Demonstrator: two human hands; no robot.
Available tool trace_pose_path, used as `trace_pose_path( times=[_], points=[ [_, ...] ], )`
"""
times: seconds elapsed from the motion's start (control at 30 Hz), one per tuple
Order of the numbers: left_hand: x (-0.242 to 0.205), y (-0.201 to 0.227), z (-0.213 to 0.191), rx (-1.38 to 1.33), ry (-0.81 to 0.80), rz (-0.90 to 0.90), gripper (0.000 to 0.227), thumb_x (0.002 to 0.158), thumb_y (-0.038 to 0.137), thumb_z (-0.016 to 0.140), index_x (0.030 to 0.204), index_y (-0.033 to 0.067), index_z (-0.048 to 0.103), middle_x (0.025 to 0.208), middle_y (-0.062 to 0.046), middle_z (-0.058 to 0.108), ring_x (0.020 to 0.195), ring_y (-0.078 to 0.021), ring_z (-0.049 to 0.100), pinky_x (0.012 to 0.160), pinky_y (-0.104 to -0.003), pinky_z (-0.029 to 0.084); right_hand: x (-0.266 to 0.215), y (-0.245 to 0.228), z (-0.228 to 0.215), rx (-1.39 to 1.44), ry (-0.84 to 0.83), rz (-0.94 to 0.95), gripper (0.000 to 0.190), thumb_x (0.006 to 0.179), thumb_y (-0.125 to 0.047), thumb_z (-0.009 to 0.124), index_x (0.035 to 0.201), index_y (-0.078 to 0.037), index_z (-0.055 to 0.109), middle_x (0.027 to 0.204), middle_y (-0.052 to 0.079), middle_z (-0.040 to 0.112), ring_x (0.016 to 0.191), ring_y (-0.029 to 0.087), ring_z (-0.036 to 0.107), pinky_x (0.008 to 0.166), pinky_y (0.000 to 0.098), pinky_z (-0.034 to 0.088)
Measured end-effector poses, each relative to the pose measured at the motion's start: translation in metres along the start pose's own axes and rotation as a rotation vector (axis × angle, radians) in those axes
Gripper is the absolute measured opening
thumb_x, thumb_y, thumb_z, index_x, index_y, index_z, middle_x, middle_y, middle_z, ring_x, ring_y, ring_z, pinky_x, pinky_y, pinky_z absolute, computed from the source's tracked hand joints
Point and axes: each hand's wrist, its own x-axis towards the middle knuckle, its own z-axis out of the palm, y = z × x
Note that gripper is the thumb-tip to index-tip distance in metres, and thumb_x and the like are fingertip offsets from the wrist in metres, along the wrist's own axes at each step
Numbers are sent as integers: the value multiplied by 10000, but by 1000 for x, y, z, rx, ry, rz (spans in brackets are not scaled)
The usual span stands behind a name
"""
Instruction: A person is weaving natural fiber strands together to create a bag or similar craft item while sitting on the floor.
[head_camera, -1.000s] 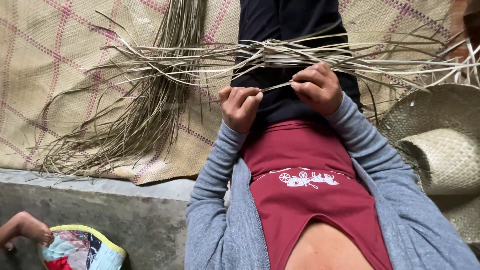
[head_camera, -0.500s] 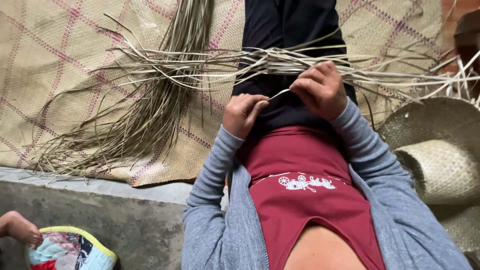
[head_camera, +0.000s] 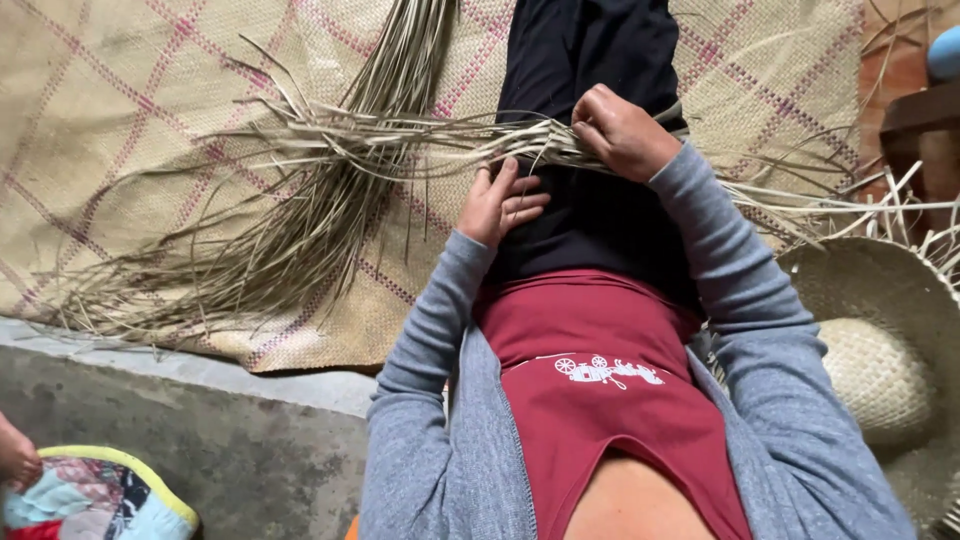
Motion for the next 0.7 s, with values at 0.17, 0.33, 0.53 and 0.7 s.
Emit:
trace_pose_path(
  times=[0.17,0.33,0.53,0.7],
  points=[
    [12,4,20,13,97,86,892,872,509,630,1491,68,162,1346,-395,532,1085,-479,698,862,-503,613,-20,-13,6,-83,-3,71,72,1049,-63,594,1077,-1,571,1038,146,583,793,308,590,741,395,511],
    [24,13,35,-56,214,330,1207,802,343,784,1641,260,-80,1206,-209,549,830,-239,660,640,-360,619,-53,-63,22,-29,57,81,86,1030,-66,601,1088,-13,566,992,133,601,753,315,609,698,405,498],
    [61,64,17,12,503,917,811,880,43,733,1518,22,233,1269,-205,528,997,-295,645,860,-374,652,-78,-67,56,-18,154,32,127,1010,-12,598,1127,-8,549,1029,146,576,782,333,593,723,405,489],
    [81,115,15,-135,294,1191,761,1021,71,630,1611,256,186,1037,-108,622,511,-136,580,354,-248,532,-92,-88,52,-60,151,71,132,1017,-19,624,1136,-3,567,1004,154,625,735,350,620,677,432,498]
  ],
)
